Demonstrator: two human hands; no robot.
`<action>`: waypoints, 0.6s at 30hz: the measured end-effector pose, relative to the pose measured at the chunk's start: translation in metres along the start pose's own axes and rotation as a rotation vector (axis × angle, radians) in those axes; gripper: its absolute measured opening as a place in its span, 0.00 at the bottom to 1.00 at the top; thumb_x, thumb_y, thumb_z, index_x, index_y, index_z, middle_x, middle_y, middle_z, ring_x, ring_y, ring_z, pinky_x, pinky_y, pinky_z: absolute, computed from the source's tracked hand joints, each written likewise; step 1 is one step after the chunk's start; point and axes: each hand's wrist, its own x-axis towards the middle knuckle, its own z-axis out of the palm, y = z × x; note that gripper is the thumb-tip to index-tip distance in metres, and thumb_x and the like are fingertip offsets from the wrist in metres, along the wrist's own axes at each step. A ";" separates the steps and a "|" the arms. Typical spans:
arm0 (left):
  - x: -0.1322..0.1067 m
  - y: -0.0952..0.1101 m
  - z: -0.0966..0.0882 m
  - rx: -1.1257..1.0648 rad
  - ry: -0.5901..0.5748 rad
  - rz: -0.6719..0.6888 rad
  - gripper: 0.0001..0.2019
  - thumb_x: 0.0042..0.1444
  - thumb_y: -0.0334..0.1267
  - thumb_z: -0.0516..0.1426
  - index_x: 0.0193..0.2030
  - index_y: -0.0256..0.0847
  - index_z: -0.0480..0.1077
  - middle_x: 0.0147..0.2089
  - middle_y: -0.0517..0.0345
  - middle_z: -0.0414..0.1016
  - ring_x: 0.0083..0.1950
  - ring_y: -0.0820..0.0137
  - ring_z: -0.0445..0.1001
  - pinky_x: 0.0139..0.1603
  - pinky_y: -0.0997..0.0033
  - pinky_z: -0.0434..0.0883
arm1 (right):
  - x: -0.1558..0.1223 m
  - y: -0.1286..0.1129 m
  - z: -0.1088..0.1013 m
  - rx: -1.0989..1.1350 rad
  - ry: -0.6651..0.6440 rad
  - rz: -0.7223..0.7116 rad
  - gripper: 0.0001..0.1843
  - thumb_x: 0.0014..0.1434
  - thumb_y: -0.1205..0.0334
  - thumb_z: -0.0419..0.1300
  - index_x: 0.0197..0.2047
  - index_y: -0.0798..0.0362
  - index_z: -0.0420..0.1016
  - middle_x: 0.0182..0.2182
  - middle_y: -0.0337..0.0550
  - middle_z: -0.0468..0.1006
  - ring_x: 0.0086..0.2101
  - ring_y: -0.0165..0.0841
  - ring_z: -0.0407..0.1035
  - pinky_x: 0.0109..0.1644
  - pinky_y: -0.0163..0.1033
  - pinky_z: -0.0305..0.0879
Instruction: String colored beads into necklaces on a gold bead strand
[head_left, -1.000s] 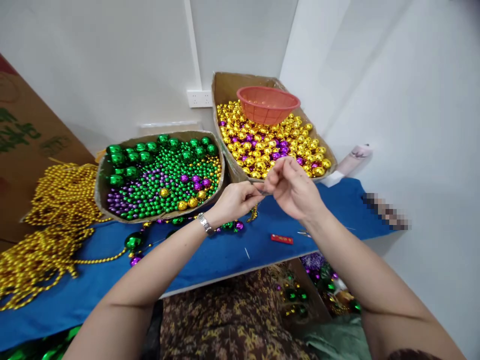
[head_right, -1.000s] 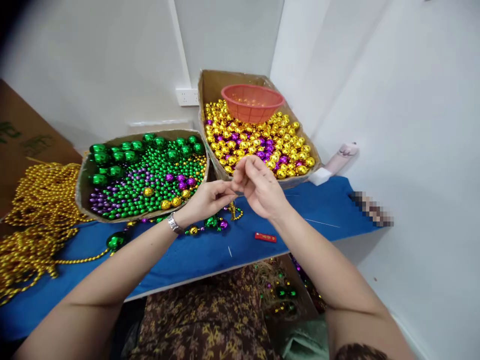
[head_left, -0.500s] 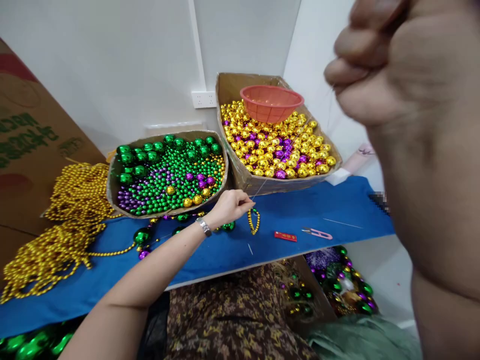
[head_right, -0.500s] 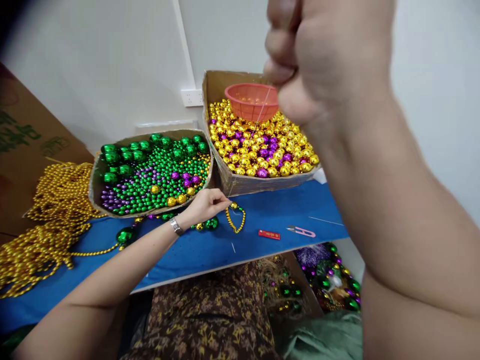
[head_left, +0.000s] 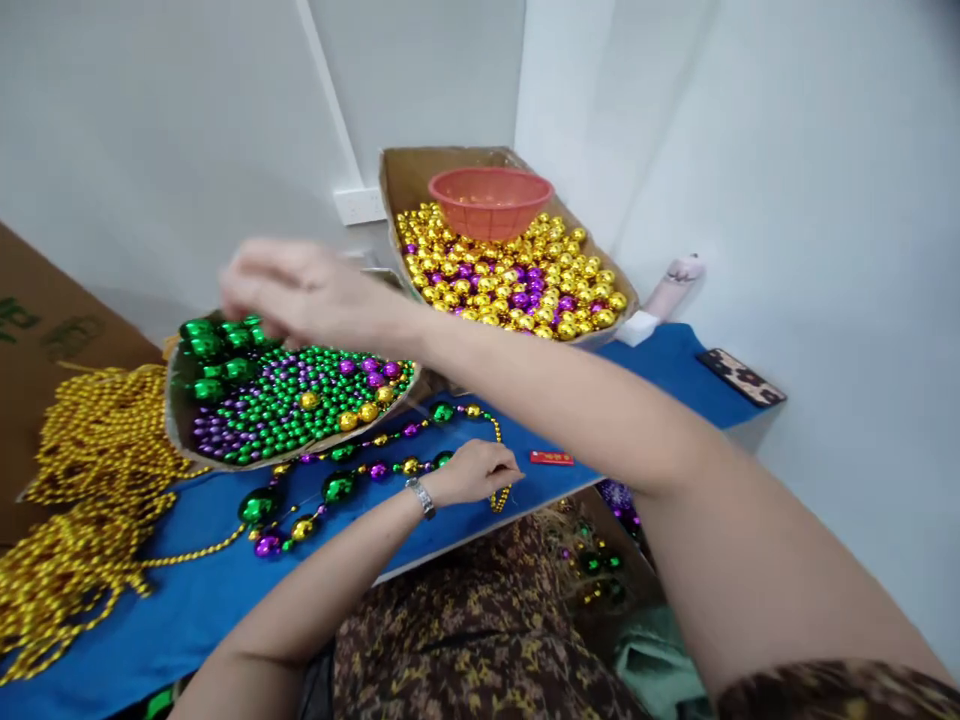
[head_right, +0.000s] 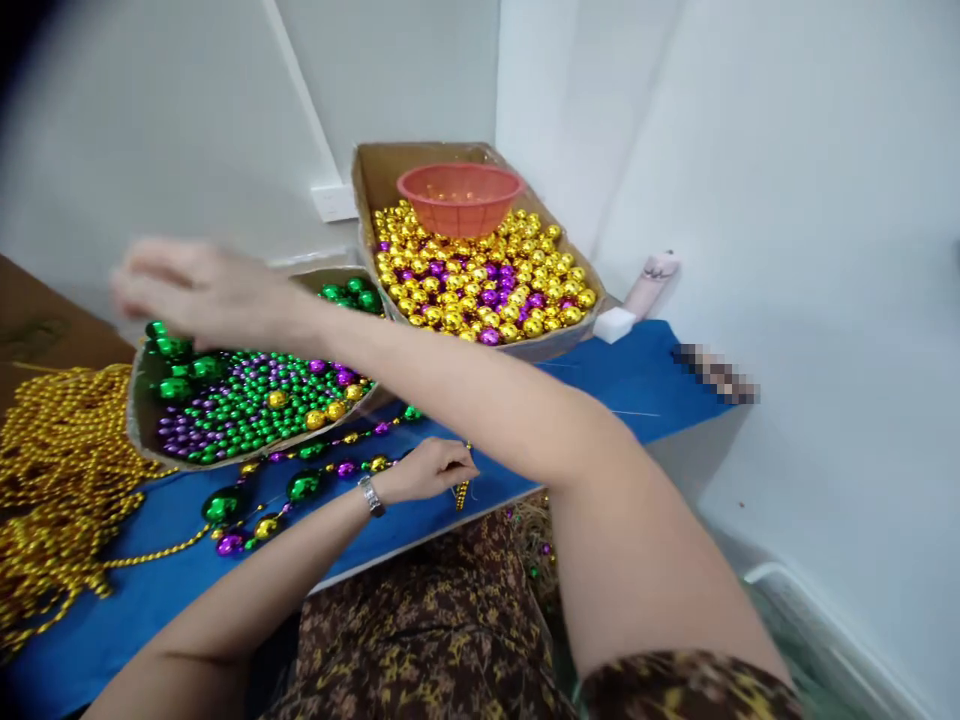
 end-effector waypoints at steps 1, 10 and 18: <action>0.001 0.000 0.001 -0.054 -0.007 0.013 0.12 0.57 0.41 0.54 0.27 0.39 0.73 0.26 0.57 0.74 0.29 0.71 0.69 0.32 0.75 0.62 | 0.001 0.010 0.016 -0.201 -0.227 -0.075 0.14 0.66 0.62 0.45 0.39 0.55 0.71 0.33 0.30 0.73 0.34 0.18 0.65 0.39 0.22 0.61; -0.011 0.000 -0.011 -0.494 0.302 -0.228 0.16 0.54 0.49 0.56 0.27 0.36 0.71 0.23 0.61 0.68 0.25 0.75 0.62 0.27 0.76 0.61 | -0.095 0.081 0.015 -0.938 -0.242 -0.054 0.11 0.64 0.63 0.52 0.39 0.53 0.75 0.44 0.48 0.73 0.46 0.40 0.63 0.51 0.50 0.56; -0.024 -0.008 -0.021 -0.545 0.498 -0.297 0.17 0.54 0.49 0.57 0.28 0.35 0.71 0.23 0.61 0.67 0.24 0.77 0.60 0.25 0.77 0.58 | -0.226 0.106 0.033 0.025 0.006 0.533 0.13 0.62 0.55 0.54 0.46 0.54 0.70 0.31 0.39 0.77 0.29 0.29 0.71 0.32 0.33 0.65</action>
